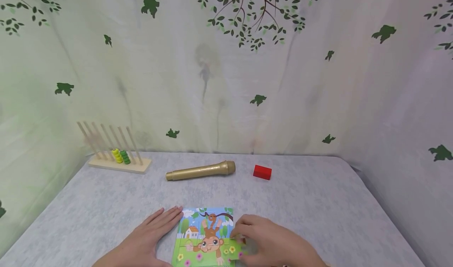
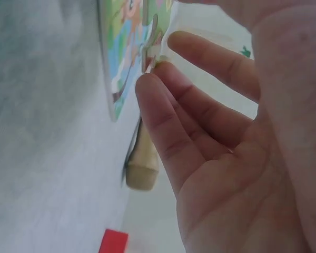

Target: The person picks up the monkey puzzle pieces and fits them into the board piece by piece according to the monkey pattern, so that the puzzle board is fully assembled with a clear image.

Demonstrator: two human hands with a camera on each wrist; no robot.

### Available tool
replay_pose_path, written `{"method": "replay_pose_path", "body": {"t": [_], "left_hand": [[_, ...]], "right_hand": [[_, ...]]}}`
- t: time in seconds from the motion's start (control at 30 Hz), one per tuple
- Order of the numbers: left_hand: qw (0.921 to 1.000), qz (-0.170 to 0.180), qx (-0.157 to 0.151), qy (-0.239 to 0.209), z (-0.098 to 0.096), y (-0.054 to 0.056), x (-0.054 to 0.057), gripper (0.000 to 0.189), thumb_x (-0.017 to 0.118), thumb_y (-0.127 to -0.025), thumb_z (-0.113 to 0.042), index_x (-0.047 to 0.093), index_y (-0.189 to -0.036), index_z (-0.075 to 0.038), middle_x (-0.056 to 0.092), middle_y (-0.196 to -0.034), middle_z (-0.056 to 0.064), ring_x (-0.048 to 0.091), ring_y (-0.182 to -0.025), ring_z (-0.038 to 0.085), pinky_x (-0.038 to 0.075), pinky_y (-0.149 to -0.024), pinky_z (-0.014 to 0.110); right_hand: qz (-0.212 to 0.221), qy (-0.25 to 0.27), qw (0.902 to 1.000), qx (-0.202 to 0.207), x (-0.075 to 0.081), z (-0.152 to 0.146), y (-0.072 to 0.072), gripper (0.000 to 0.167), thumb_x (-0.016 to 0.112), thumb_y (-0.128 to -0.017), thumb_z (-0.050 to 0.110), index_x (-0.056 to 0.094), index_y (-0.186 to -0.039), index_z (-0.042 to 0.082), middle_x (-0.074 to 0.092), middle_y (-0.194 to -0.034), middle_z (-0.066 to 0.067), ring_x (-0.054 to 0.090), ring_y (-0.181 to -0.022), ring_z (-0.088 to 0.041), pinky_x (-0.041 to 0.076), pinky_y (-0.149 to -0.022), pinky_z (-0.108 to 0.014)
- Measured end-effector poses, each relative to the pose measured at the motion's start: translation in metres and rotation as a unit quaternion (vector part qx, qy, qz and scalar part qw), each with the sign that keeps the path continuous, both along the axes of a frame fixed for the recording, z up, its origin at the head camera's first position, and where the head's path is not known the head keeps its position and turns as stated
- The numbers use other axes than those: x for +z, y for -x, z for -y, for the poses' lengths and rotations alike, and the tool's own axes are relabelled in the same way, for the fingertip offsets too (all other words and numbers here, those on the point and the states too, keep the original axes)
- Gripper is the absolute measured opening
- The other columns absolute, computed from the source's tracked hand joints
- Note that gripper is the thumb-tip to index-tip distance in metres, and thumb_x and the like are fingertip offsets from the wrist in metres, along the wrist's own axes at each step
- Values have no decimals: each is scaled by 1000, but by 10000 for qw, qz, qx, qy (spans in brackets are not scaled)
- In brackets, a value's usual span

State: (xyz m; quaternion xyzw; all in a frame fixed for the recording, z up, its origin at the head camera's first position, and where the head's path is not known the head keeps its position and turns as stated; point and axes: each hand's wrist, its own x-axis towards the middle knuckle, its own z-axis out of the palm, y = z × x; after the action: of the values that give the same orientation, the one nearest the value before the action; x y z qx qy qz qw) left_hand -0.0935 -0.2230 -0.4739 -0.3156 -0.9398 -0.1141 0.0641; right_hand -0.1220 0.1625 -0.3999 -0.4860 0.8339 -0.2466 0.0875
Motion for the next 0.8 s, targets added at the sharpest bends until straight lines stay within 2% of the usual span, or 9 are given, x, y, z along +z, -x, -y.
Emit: {"method": "replay_pose_path", "body": {"t": [0.1,0.23,0.43,0.63,0.8], "left_hand": [[9999,103,0,-46,0,0,-1,121,52,-76,-94,36,-161,-9,38,-166,5,37,-152,21,-11,-121,10],[9998,173,30,-66,-1,-1,-1,121,52,-76,-94,36,-161,-9,37,-167,5,36,-152,21,-11,-121,9],[10000,65,10,-13,0,0,-1,121,52,-76,-94,36,-161,-9,38,-166,5,38,-152,20,-11,-121,10],[9999,-147,-29,51,0,1,-1,121,50,-77,-94,37,-161,-8,39,-165,6,39,-150,21,-10,-122,11],[10000,-70,-33,49,1,1,-1,121,50,-77,-94,36,-161,-9,38,-166,5,38,-151,21,-11,-121,10]], "right_hand": [[67,-10,9999,129,0,7,2,24,73,-96,26,67,-119,34,58,-114,19,56,-98,1,53,-81,-14],[-120,35,9995,274,0,16,4,28,74,-95,23,68,-120,34,57,-114,17,56,-97,1,51,-80,-11],[-258,116,9988,405,-2,25,6,32,75,-93,22,70,-124,29,59,-116,14,58,-92,3,49,-79,-7],[-452,161,9976,496,-2,33,8,30,75,-92,22,72,-122,27,60,-117,13,60,-91,4,48,-81,-4],[-577,148,9973,426,-3,42,8,33,77,-90,21,73,-123,25,60,-115,12,58,-88,4,44,-78,0]]}}
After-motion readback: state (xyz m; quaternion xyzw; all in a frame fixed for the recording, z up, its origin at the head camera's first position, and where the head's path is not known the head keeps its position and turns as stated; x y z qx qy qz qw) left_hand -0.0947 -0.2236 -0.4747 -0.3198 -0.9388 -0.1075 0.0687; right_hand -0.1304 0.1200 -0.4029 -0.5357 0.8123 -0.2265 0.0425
